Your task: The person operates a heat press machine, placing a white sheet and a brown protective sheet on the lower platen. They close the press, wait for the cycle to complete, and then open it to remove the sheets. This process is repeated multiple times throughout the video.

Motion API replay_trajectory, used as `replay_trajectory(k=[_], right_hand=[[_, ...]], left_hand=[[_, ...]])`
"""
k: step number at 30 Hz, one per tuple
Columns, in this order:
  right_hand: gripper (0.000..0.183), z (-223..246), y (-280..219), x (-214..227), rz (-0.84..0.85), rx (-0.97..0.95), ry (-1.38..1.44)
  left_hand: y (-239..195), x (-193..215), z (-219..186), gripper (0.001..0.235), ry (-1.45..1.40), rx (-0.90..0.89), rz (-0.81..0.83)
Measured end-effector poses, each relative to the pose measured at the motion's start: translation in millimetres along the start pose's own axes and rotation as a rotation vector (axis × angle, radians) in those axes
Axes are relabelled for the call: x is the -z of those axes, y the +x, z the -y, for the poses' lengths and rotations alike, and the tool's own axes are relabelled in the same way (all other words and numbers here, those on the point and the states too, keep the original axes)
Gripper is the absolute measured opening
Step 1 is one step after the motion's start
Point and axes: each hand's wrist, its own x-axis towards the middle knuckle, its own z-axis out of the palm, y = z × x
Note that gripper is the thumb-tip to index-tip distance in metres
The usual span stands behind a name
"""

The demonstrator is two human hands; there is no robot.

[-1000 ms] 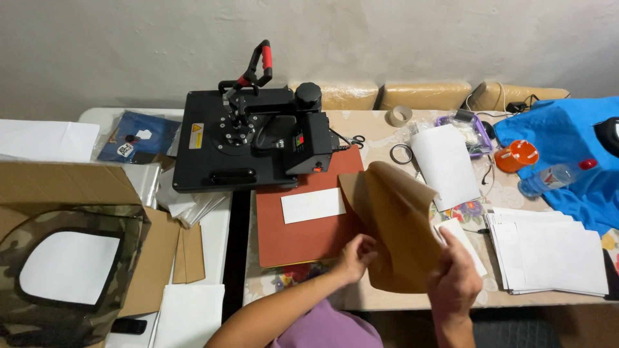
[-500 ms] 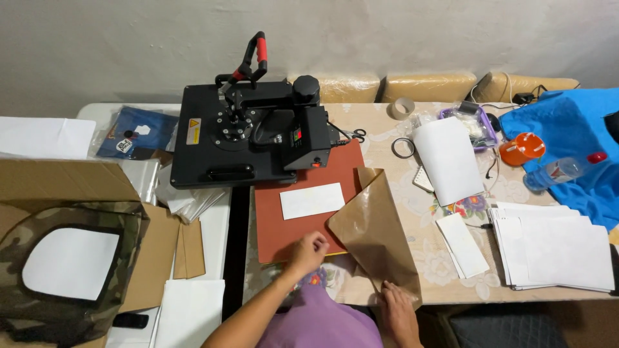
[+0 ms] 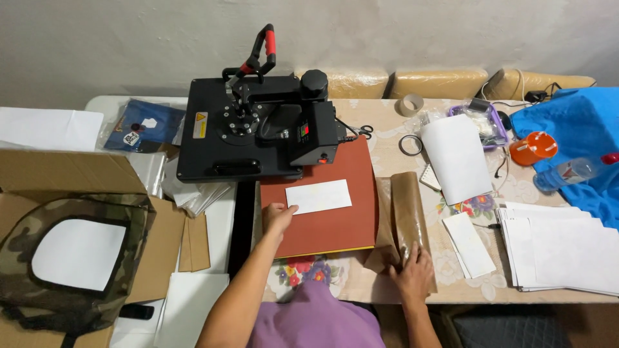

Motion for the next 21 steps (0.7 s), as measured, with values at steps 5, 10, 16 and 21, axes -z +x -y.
replay_trajectory(k=[5,10,16,21], right_hand=[[0.120,9.8,17.7,4.0,-0.085,-0.118,0.083],[0.095,52.8,28.9,39.1,-0.195,0.025,0.322],[0.096,104.6,38.6,53.8,-0.271,0.207,0.520],[0.105,195.3,45.8,71.0,-0.211,0.605,0.399]], left_hand=[[-1.7,-9.8,-19.6,0.036,-0.129,0.156,0.054],[30.8,-36.7,-3.0,0.021,-0.227,0.179,0.020],[18.2,-20.4,22.4,0.045,-0.282,0.043,0.014],[12.4,-10.3,43.4,0.049,-0.472,0.039,0.129]])
